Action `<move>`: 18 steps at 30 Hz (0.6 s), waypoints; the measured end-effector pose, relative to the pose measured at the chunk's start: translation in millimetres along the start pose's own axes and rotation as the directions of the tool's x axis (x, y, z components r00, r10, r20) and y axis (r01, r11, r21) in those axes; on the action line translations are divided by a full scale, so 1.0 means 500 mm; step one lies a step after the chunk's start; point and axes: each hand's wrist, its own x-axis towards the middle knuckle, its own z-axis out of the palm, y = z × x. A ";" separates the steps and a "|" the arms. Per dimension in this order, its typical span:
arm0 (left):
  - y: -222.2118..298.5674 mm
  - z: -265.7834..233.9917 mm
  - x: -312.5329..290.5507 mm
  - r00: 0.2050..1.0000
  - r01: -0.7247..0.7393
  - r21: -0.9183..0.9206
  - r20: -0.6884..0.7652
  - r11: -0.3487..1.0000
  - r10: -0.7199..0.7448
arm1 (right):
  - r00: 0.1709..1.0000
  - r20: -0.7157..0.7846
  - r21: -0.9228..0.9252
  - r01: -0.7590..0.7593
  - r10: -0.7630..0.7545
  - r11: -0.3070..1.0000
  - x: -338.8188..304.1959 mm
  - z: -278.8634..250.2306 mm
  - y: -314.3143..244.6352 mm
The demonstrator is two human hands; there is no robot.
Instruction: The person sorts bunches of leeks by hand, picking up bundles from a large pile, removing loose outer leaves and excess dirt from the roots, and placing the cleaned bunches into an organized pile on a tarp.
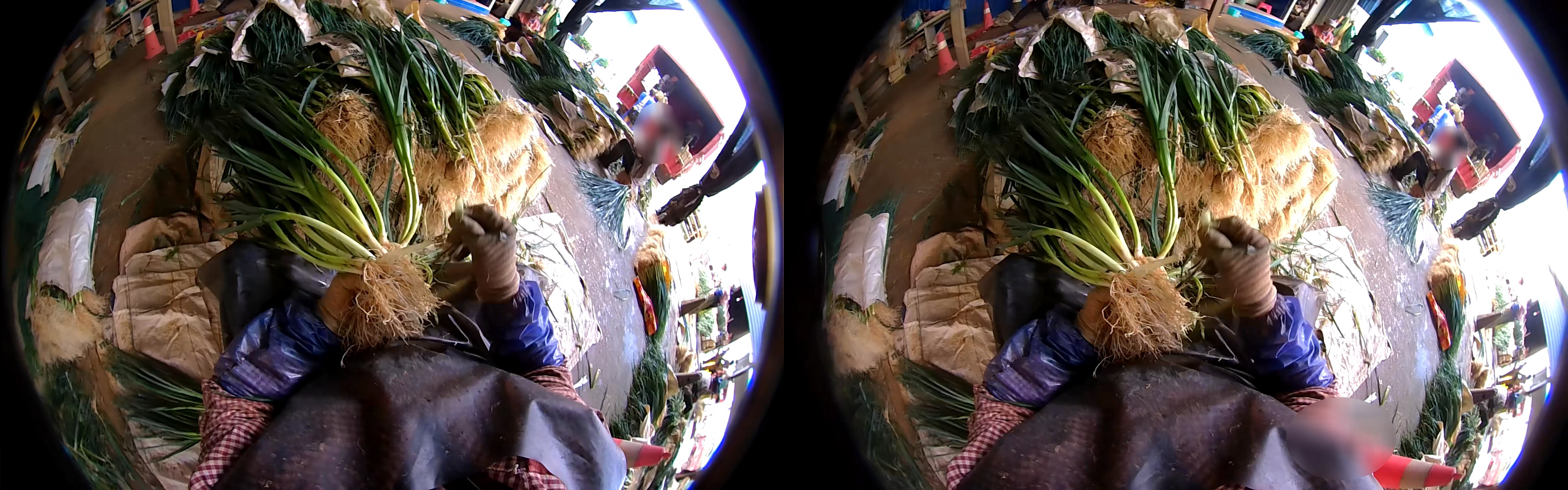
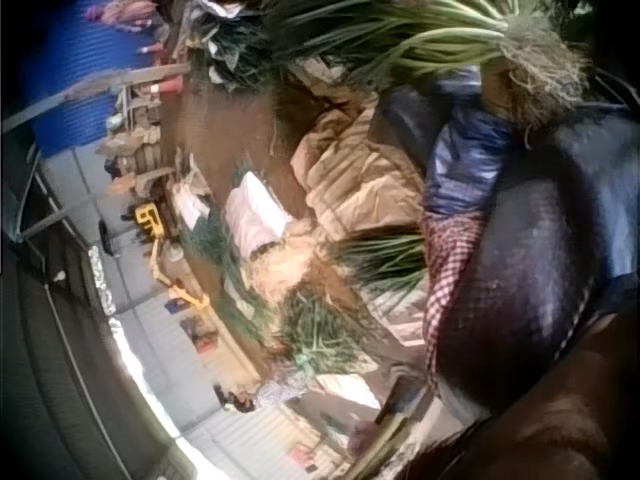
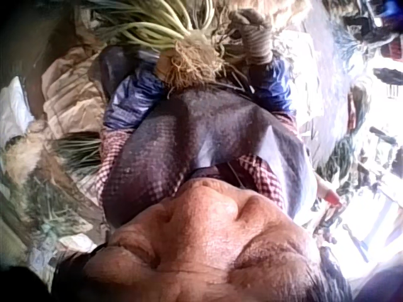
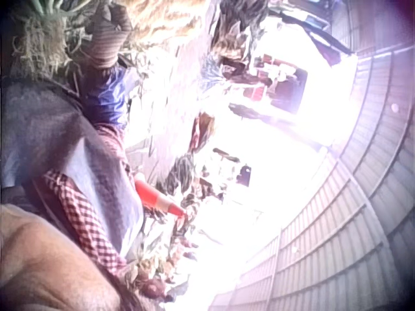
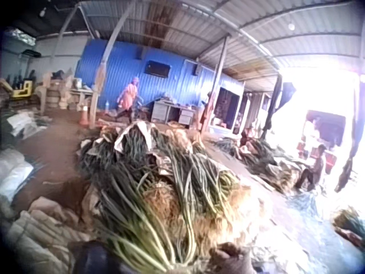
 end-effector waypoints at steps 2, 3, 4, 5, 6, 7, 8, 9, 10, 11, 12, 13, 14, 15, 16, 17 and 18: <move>0.001 0.008 -0.001 1.000 -0.005 -0.015 0.000 1.000 0.005 | 0.985 0.025 0.045 -0.173 0.172 0.984 0.022 -0.003 -0.005; 0.000 -0.001 0.003 1.000 0.007 -0.035 0.030 0.999 -0.006 | 0.907 0.054 0.268 -0.415 0.417 0.869 0.034 0.005 -0.026; 0.000 -0.005 0.006 0.998 0.019 -0.055 0.061 0.998 -0.016 | 0.860 0.234 0.396 -0.511 0.455 0.763 0.048 0.001 0.023; -0.001 0.003 0.008 0.997 -0.002 -0.007 0.072 1.000 0.002 | 0.875 0.182 0.352 -0.484 0.448 0.801 0.059 0.023 0.040; -0.001 0.004 0.010 0.997 0.006 -0.020 0.077 1.000 -0.005 | 0.891 0.129 0.309 -0.454 0.436 0.836 0.067 0.045 0.053; -0.001 0.005 0.011 0.997 0.015 -0.032 0.082 0.999 -0.012 | 0.901 0.148 0.377 -0.433 0.408 0.819 0.071 0.045 0.081; 0.000 0.003 0.008 0.997 0.011 -0.045 0.080 0.999 -0.007 | 0.930 0.086 0.386 -0.361 0.356 0.849 0.071 0.055 0.071; -0.002 0.004 0.007 1.000 0.006 -0.114 0.028 0.994 -0.003 | 0.953 0.018 0.387 -0.286 0.303 0.876 0.061 0.063 0.049; 0.000 0.002 0.004 1.000 -0.018 -0.084 -0.005 0.996 0.017 | 0.968 -0.052 0.385 -0.209 0.247 0.899 0.053 0.070 0.037; -0.001 0.000 0.002 0.999 -0.037 -0.054 -0.038 0.998 0.035 | 0.997 -0.052 0.249 -0.041 0.056 0.968 0.045 0.061 0.046; -0.001 -0.001 0.000 0.996 -0.055 -0.024 -0.070 0.998 0.053 | 0.989 -0.048 0.120 0.143 -0.138 0.982 0.039 0.055 0.052; 0.000 0.000 0.001 0.999 -0.044 -0.013 -0.023 0.999 0.043 | 0.965 0.009 0.013 0.263 -0.263 0.965 0.020 0.046 0.054; 0.004 0.001 0.001 0.999 -0.033 -0.005 0.023 0.999 0.033 | 0.989 0.081 0.269 0.101 -0.127 0.958 -0.005 0.048 0.008; 0.008 0.004 0.004 0.997 -0.019 0.004 0.072 1.000 0.018 | 0.989 0.145 0.488 -0.082 0.011 0.869 -0.032 0.047 -0.039; 0.009 0.008 0.006 0.993 -0.001 0.013 0.120 1.000 0.000 | 0.978 0.206 0.656 -0.153 0.020 0.739 -0.050 0.036 -0.046; 0.007 0.012 0.004 0.986 0.011 0.017 0.163 1.000 -0.014 | 0.961 0.274 0.784 -0.239 0.027 0.573 -0.064 0.029 -0.053; 0.006 0.018 0.001 0.989 0.027 -0.004 0.147 1.000 -0.026 | 0.995 0.099 0.734 -0.058 -0.022 0.677 -0.077 0.046 -0.100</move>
